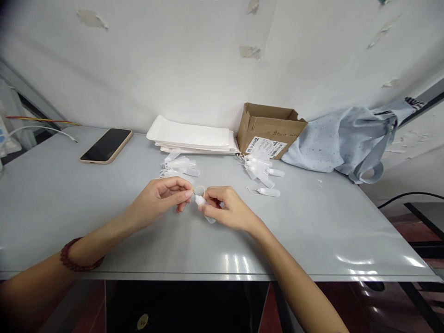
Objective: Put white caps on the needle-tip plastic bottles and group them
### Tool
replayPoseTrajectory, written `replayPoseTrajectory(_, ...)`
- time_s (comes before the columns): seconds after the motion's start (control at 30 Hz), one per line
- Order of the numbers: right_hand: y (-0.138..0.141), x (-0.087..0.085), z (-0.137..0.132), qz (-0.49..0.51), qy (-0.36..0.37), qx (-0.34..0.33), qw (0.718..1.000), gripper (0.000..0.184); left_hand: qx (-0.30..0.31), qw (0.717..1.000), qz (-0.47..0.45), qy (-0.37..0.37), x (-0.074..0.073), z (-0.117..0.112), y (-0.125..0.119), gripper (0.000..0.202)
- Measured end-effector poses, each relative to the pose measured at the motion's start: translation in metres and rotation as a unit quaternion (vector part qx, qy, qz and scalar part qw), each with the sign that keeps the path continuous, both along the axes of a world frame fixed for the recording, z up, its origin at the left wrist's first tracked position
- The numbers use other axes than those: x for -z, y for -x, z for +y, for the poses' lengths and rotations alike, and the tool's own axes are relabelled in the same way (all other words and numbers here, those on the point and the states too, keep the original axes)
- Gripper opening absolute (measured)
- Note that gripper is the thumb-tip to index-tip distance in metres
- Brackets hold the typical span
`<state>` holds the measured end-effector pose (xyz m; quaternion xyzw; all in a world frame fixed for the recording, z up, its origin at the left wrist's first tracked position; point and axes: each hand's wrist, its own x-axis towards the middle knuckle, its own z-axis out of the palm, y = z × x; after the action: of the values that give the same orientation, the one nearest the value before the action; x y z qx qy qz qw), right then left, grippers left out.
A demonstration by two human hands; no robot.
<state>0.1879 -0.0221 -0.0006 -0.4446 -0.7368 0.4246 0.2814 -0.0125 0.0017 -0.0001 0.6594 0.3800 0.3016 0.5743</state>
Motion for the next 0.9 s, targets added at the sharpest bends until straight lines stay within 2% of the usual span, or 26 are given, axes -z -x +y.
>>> replayPoseTrajectory(0.1, -0.001, 0.0, 0.001, 0.011, 0.01, 0.006, 1.0, 0.027, -0.011, 0.999, 0.01, -0.044, 0.003, -0.004, -0.002, 0.026)
replayPoseTrajectory(0.17, -0.001, 0.0, 0.001, 0.021, 0.018, 0.015, 1.0, 0.028, -0.016, 0.991, 0.037, -0.131, 0.007, -0.006, -0.004, 0.038)
replayPoseTrajectory(0.27, 0.0, 0.001, 0.002, 0.041, 0.034, 0.024, 0.998, 0.029, -0.014, 0.955, 0.088, -0.283, 0.014, -0.009, -0.006, 0.051)
replayPoseTrajectory(0.33, 0.002, 0.002, 0.002, 0.054, 0.048, 0.03, 0.997, 0.028, -0.013, 0.934, 0.112, -0.34, 0.018, -0.009, -0.007, 0.058)
replayPoseTrajectory(0.4, 0.003, 0.003, 0.002, 0.065, 0.058, 0.038, 0.995, 0.028, -0.016, 0.924, 0.13, -0.359, 0.021, -0.009, -0.008, 0.066)
replayPoseTrajectory(0.63, 0.005, 0.004, 0.001, 0.085, 0.073, 0.05, 0.992, 0.025, -0.021, 0.918, 0.155, -0.365, 0.031, -0.01, -0.009, 0.081)
replayPoseTrajectory(0.9, 0.007, 0.003, 0.0, 0.087, 0.086, 0.053, 0.991, 0.026, -0.024, 0.917, 0.164, -0.362, 0.032, -0.011, -0.01, 0.078)
